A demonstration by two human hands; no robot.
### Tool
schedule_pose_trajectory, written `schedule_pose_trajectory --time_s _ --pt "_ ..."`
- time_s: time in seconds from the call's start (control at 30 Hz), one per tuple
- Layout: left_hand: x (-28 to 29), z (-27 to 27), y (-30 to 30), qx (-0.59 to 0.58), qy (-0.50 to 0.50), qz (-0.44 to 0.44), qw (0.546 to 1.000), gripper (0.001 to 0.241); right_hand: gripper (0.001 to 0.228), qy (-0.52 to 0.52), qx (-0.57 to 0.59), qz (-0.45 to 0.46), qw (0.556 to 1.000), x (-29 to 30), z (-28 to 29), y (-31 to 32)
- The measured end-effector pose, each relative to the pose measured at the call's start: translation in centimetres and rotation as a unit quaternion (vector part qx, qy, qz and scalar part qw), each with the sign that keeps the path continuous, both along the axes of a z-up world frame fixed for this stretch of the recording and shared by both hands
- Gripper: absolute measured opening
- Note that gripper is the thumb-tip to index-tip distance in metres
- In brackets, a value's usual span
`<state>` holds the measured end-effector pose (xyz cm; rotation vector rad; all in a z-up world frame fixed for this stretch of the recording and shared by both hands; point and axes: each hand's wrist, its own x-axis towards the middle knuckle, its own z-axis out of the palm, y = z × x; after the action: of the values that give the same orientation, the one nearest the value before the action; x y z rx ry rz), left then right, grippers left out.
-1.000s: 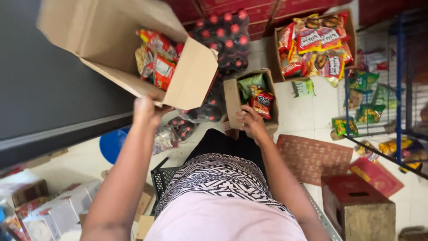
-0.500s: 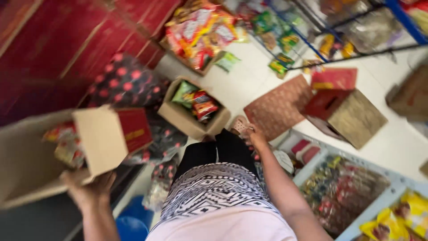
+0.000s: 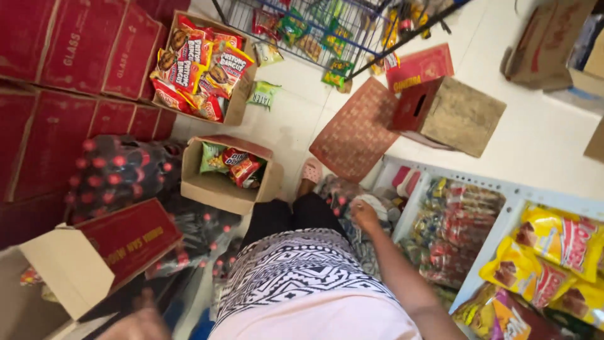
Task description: Organizing snack bags into boxes and onto shelves in a grocery store backroom.
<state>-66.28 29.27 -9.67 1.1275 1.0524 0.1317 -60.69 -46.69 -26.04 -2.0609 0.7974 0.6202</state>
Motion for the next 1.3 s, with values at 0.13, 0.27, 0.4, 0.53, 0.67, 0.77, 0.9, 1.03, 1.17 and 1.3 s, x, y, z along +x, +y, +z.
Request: schedule_pose_trajectory --time_s 0.13,0.27,0.4,0.53,0.67,0.77,0.9,1.03,1.17,1.3 --pt "5.6 -3.4 -7.6 -0.111 0.107 -0.064 0.986 0.056 0.026 -0.012 -0.008 -0.057 0.998 -2.6 -2.6 0.2" --pt "9.7 -10.6 -13.6 -0.226 0.23 -0.108 0.941 0.064 0.03 0.042 0.094 -0.207 0.973 -4.4 0.7 2.4" --pt "16.7 -7.6 -16.2 -0.197 0.234 -0.303 0.903 0.06 0.026 0.001 -0.032 -0.047 0.998 -7.7 0.2 3.6" --pt "21.0 -4.2 -17.7 -0.037 0.224 -0.383 0.895 0.049 0.027 0.015 0.059 -0.197 0.978 -8.1 2.6 3.6" --pt "21.7 -5.7 -16.1 0.017 0.231 -0.405 0.885 0.044 0.026 -0.045 0.001 -0.175 0.984 -9.0 2.6 1.8" --pt "20.2 -6.2 -15.6 0.034 0.258 -0.395 0.881 0.044 0.028 -0.009 -0.009 -0.227 0.974 -6.4 7.7 2.0" --pt "18.6 -10.3 -15.7 0.024 0.262 -0.4 0.878 0.041 0.026 0.002 -0.015 -0.236 0.972 -5.4 7.9 0.9" --pt "18.5 -12.6 -17.6 0.011 0.236 -0.44 0.867 0.042 0.027 -0.024 -0.033 -0.199 0.979 -6.0 5.4 -1.1" --pt "23.0 -8.6 -24.0 0.037 0.267 -0.478 0.836 0.045 0.026 -0.09 -0.149 -0.114 0.978 -8.7 -0.5 -3.7" --pt "27.6 -8.4 -28.8 0.067 0.273 -0.545 0.79 0.05 0.034 0.032 -0.126 -0.167 0.977 -8.7 -3.6 -4.7"
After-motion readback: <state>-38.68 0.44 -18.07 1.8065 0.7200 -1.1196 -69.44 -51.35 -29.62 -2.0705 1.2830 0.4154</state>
